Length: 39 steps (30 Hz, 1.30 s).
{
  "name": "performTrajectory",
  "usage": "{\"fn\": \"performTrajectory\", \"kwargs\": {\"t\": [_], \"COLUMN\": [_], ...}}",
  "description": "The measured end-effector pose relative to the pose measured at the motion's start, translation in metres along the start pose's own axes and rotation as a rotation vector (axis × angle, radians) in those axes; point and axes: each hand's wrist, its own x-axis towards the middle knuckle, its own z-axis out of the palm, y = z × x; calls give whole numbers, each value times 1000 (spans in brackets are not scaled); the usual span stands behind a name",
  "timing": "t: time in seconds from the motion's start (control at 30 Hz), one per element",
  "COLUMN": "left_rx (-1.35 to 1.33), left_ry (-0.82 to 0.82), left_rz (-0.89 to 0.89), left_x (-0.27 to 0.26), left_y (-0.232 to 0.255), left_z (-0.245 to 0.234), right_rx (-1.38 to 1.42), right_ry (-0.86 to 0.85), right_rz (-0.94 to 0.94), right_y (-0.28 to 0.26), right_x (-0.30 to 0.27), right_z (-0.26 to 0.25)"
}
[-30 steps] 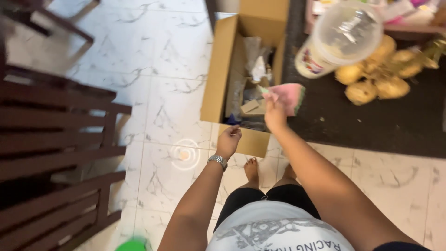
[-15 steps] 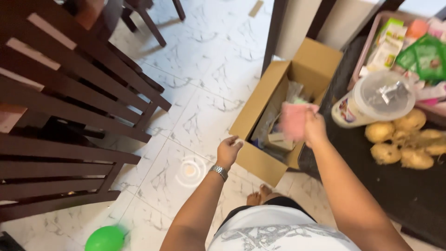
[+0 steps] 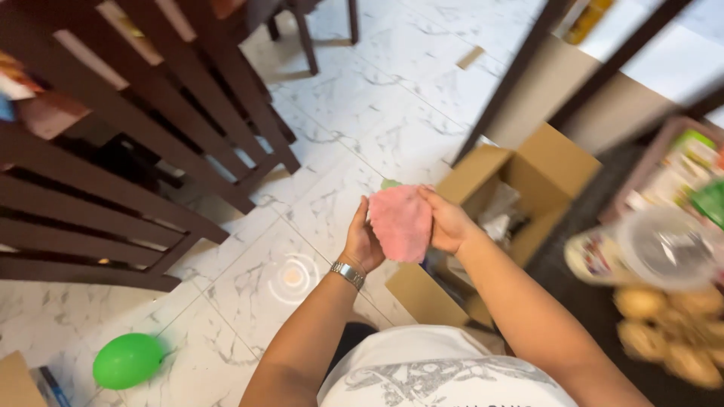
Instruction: Wiping down tables and counters and organizing household items like food and containers.
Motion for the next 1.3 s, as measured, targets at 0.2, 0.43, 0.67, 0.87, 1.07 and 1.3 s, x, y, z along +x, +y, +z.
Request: {"fn": "performTrajectory", "kwargs": {"t": [0.2,0.43,0.67,0.87,1.07,1.3], "left_rx": [-129,279,443,349,1048,1698], "left_ry": [-85,277,529,383,739,917], "left_rz": [86,189,449,287,1047,1270], "left_x": [41,161,156,283,378,523], "left_y": [108,238,348,407,522,586], "left_z": [-50,-213,-169,-157,-62,-76], "right_rx": [-172,-618,-611,-487,-551,-762], "right_ry": [-72,77,174,169,138,173], "right_rz": [60,-281,-224,-197,-236,-305], "right_y": [-9,-12,-48,-112,-210,-396], "right_x": [114,231,291,363,454,506], "right_z": [102,227,256,261,233,205]}}
